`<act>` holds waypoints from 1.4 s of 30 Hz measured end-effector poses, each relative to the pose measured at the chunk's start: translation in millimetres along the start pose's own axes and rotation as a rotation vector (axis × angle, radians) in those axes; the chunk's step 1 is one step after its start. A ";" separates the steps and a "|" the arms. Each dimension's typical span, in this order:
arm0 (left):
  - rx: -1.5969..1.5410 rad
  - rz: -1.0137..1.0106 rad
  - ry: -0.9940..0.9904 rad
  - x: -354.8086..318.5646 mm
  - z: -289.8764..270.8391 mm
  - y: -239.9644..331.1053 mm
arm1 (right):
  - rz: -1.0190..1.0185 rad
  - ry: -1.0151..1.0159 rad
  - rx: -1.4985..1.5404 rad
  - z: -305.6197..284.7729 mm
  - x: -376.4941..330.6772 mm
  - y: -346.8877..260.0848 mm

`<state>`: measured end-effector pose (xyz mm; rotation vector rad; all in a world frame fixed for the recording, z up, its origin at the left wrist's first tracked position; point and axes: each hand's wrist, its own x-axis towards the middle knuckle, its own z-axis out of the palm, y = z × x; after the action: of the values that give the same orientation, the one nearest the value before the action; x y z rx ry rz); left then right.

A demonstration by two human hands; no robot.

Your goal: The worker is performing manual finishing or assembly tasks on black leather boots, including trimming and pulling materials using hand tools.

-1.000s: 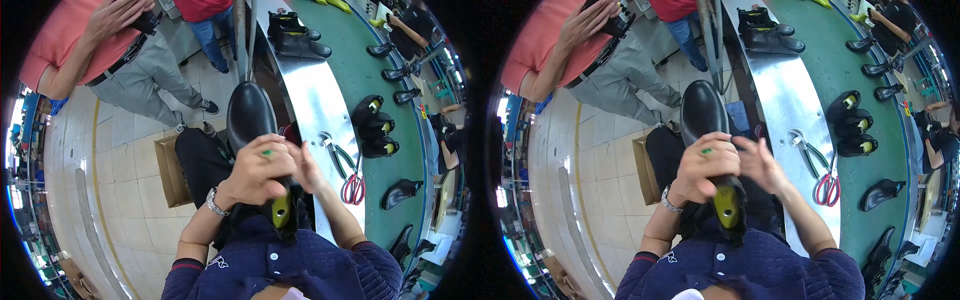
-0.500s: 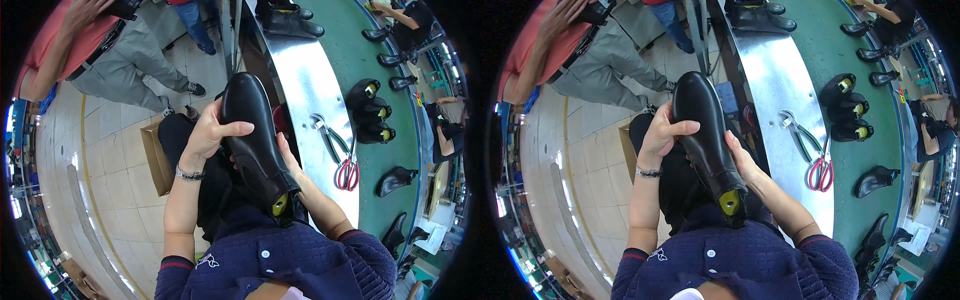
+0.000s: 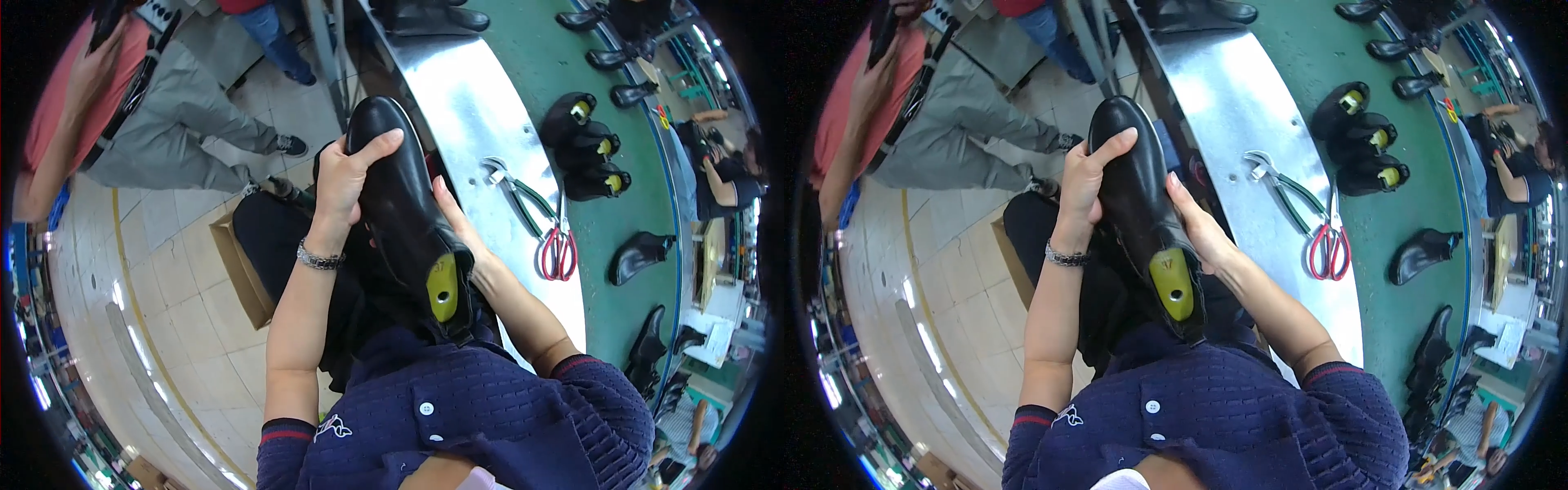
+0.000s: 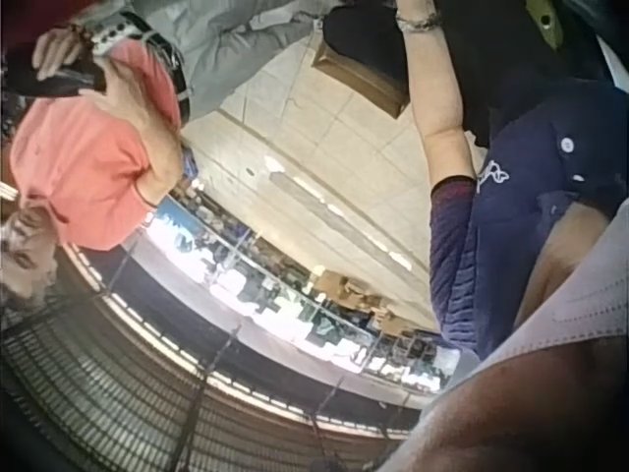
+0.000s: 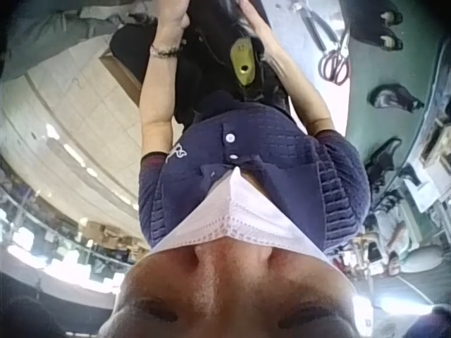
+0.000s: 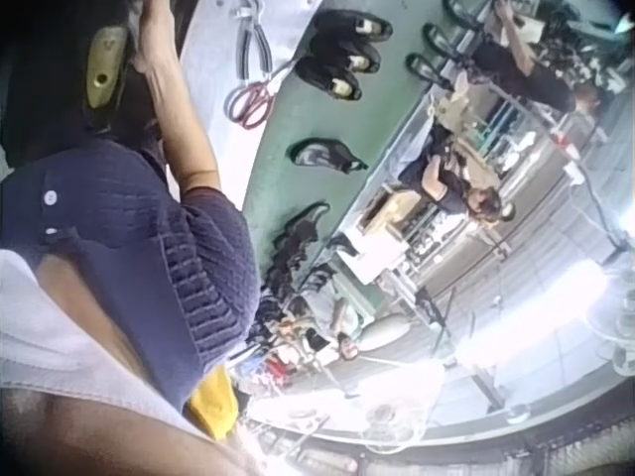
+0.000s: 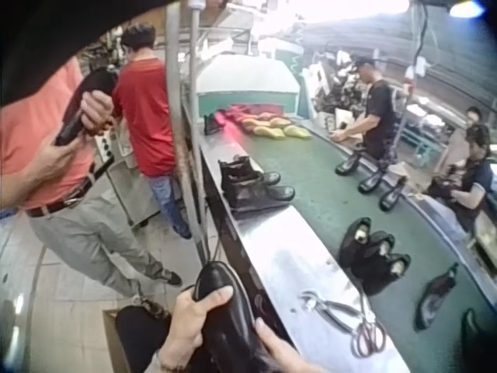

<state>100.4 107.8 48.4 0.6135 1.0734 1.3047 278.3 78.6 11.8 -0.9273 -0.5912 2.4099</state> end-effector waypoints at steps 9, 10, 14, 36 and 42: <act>0.134 0.008 -0.171 24.9 33.0 -34.3 | -0.201 0.044 0.474 -50.9 -78.9 -37.3; 0.199 -0.015 -0.208 21.5 38.9 -30.2 | -0.325 0.063 0.465 -66.4 -101.7 -40.1; 0.254 -0.043 -0.306 17.8 40.4 -41.6 | -0.829 0.378 0.474 -110.1 -212.1 -43.7; 0.351 -0.050 -0.385 -18.9 43.5 -40.3 | -0.732 1.562 -1.187 -226.2 -168.6 -119.2; 0.409 -0.025 -0.394 -20.5 31.1 -59.0 | -0.806 1.527 -1.067 -211.4 -171.4 -96.5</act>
<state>156.6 81.9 16.3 1.1093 1.0155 0.8925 566.1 101.3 6.3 -1.9584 -1.1740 0.1746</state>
